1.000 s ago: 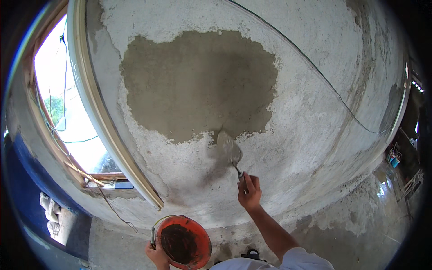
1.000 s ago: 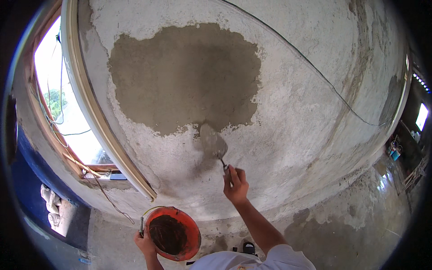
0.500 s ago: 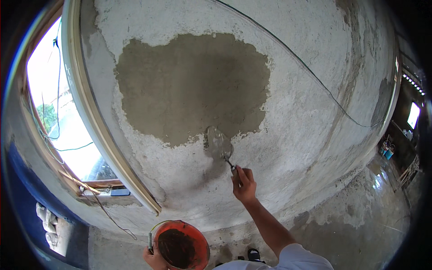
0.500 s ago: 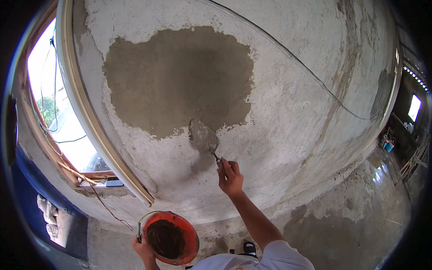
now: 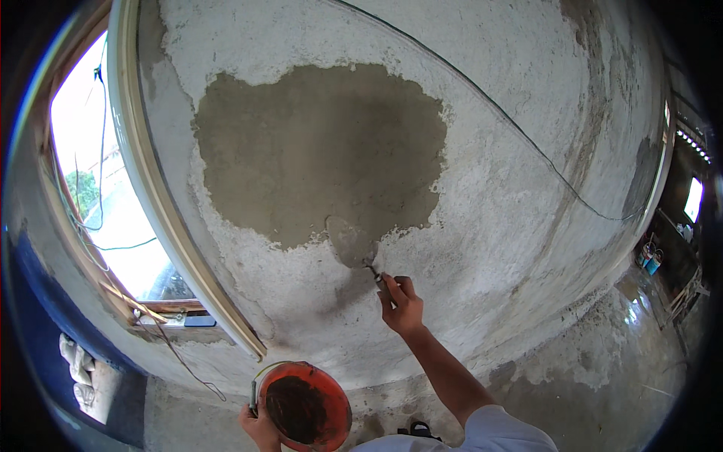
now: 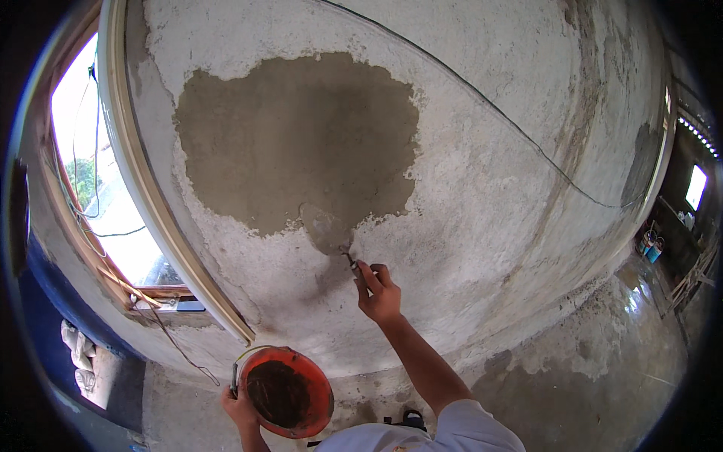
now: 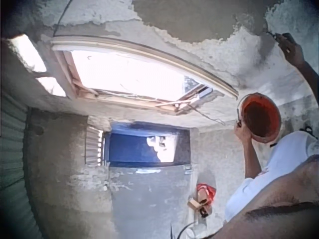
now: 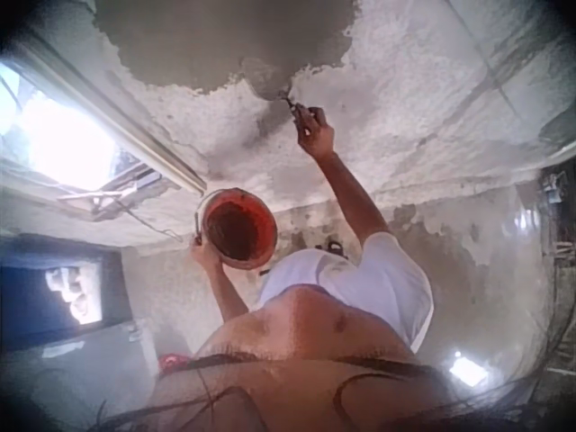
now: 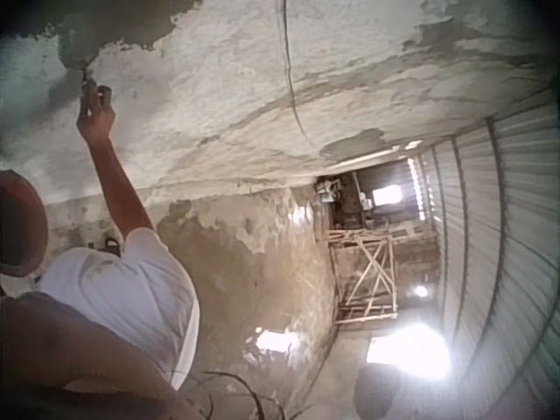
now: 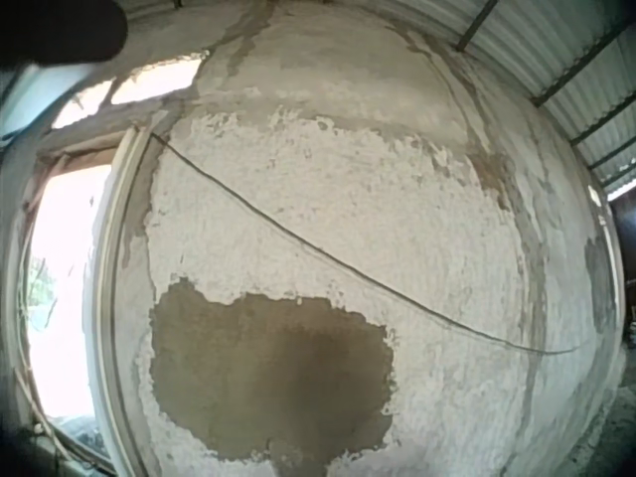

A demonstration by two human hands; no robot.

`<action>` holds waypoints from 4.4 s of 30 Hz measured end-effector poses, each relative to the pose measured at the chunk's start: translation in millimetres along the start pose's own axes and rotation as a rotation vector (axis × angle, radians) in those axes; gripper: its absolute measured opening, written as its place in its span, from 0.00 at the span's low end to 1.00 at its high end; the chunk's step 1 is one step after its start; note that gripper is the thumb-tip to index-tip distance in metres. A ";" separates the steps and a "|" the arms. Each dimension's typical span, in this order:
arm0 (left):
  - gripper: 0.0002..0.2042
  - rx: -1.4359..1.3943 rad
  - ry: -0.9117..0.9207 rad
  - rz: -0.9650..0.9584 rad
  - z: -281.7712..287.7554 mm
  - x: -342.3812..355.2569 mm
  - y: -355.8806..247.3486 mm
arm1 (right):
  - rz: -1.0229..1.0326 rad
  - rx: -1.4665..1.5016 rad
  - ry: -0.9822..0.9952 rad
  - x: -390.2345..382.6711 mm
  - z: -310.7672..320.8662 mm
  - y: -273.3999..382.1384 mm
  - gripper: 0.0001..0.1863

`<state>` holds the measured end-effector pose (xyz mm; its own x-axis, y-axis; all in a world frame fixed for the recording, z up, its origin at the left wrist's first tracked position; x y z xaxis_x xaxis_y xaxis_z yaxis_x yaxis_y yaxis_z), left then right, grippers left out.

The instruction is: The person scoops mortar from a bucket with a trowel and applies and smooths it onto a wall.

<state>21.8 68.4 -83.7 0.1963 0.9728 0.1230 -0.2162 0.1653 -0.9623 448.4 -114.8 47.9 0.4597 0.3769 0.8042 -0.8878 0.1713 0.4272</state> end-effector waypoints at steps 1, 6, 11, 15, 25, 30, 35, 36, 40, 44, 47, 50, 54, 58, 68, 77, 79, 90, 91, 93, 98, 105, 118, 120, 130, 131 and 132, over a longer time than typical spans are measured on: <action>0.16 0.008 -0.010 -0.058 -4.2 -3.9 -7.8 | -0.001 -0.025 0.047 -4.2 -4.6 -8.1 0.24; 0.16 -0.067 -0.095 -0.037 -10.3 -21.2 -18.0 | -0.056 0.141 0.460 -77.4 -1.2 4.2 0.25; 0.16 -0.173 -0.034 0.000 -43.8 -10.7 -51.7 | -0.463 0.793 0.833 -136.2 26.4 -9.3 0.35; 0.15 -0.075 0.021 -0.099 -59.9 -3.1 -90.6 | -0.281 0.566 1.182 -117.2 56.7 17.2 0.35; 0.18 -0.203 0.141 -0.247 -89.6 -14.2 -128.1 | -0.200 0.265 1.150 -117.4 8.3 48.1 0.23; 0.19 -0.280 0.203 -0.230 -95.9 -19.2 -139.3 | -0.175 0.246 1.100 -123.9 5.4 50.5 0.23; 0.19 -0.197 0.258 -0.231 -91.5 -17.4 -153.6 | -0.051 0.292 1.167 -122.6 21.9 55.3 0.24; 0.19 -0.194 0.254 -0.228 -90.4 -16.3 -153.1 | -0.061 0.307 1.131 -119.5 26.1 54.4 0.24; 0.19 -0.241 0.333 -0.245 -93.6 -14.6 -152.3 | -0.093 0.248 0.943 -113.4 27.3 52.6 0.25; 0.19 -0.254 0.338 -0.202 -97.4 -12.2 -155.2 | 0.007 0.227 0.995 -131.3 24.1 58.1 0.25; 0.18 -0.253 0.343 -0.190 -92.8 -8.3 -147.6 | 0.039 0.225 1.106 -138.7 30.0 56.5 0.26; 0.18 -0.223 0.347 -0.157 -91.0 -10.5 -149.9 | -0.014 0.209 1.136 -128.7 29.1 48.3 0.27; 0.18 -0.220 0.380 -0.180 -94.9 -11.2 -157.5 | -0.004 0.193 1.099 -130.6 23.6 52.7 0.28; 0.18 -0.221 0.413 -0.189 -89.5 -2.8 -154.7 | 0.132 0.117 1.298 -153.3 29.7 57.8 0.30; 0.18 -0.263 0.491 -0.194 -96.4 -4.3 -160.1 | 0.219 0.199 1.032 -129.5 20.2 81.1 0.34; 0.19 -0.175 0.526 -0.162 -98.4 0.0 -147.4 | 0.441 0.015 1.433 -117.8 19.3 90.3 0.25; 0.19 -0.160 0.535 -0.146 -97.5 2.1 -138.6 | 0.478 -0.057 1.555 -105.9 27.3 87.3 0.16; 0.16 0.060 0.541 -0.188 -114.4 -13.8 -170.0 | 0.329 -0.185 1.578 -75.6 18.3 78.1 0.12; 0.15 0.067 0.544 -0.221 -116.1 -16.0 -175.7 | 0.312 -0.170 1.638 -76.9 16.5 78.4 0.12; 0.14 0.079 0.546 -0.257 -117.6 -18.2 -180.9 | 0.294 -0.121 1.618 -81.3 13.3 76.5 0.12; 0.15 0.200 0.543 -0.357 -135.8 -18.1 -189.9 | 0.079 0.198 1.463 -121.1 -24.2 33.8 0.12; 0.17 0.240 0.558 -0.302 -140.7 -12.6 -173.4 | -0.751 1.056 1.710 -160.9 -26.7 39.5 0.16; 0.10 -0.576 0.092 -0.088 -34.5 3.5 -76.2 | -1.160 2.117 1.125 -186.6 27.7 -9.8 0.33; 0.09 -0.666 0.052 -0.089 -37.9 -8.6 -70.9 | -1.083 2.121 1.070 -170.7 45.0 -14.6 0.33; 0.17 -0.087 -0.115 0.061 -25.9 -41.0 -17.4 | -0.385 1.237 0.710 -80.2 48.4 -17.1 0.15; 0.18 -0.033 -0.135 0.050 -17.6 -43.0 -4.4 | -0.334 0.976 0.563 -69.6 44.0 -14.4 0.16; 0.19 0.018 -0.142 0.039 -14.5 -45.0 0.9 | -0.207 0.655 0.549 -60.1 43.3 -12.1 0.21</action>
<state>26.6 22.4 -93.7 0.0506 0.9915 0.1199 -0.2387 0.1286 -0.9625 432.5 -178.9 12.3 0.3842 0.8097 0.4437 -0.5184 -0.2085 0.8293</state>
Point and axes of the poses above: each hand's wrist, its own x-axis towards the middle knuckle, its own z-axis out of the back of the hand, y = z × x, the point moved 5 cm from there along x, towards the middle knuckle, and after that the axes turned 10 degrees about y, right-handed, at the moved point
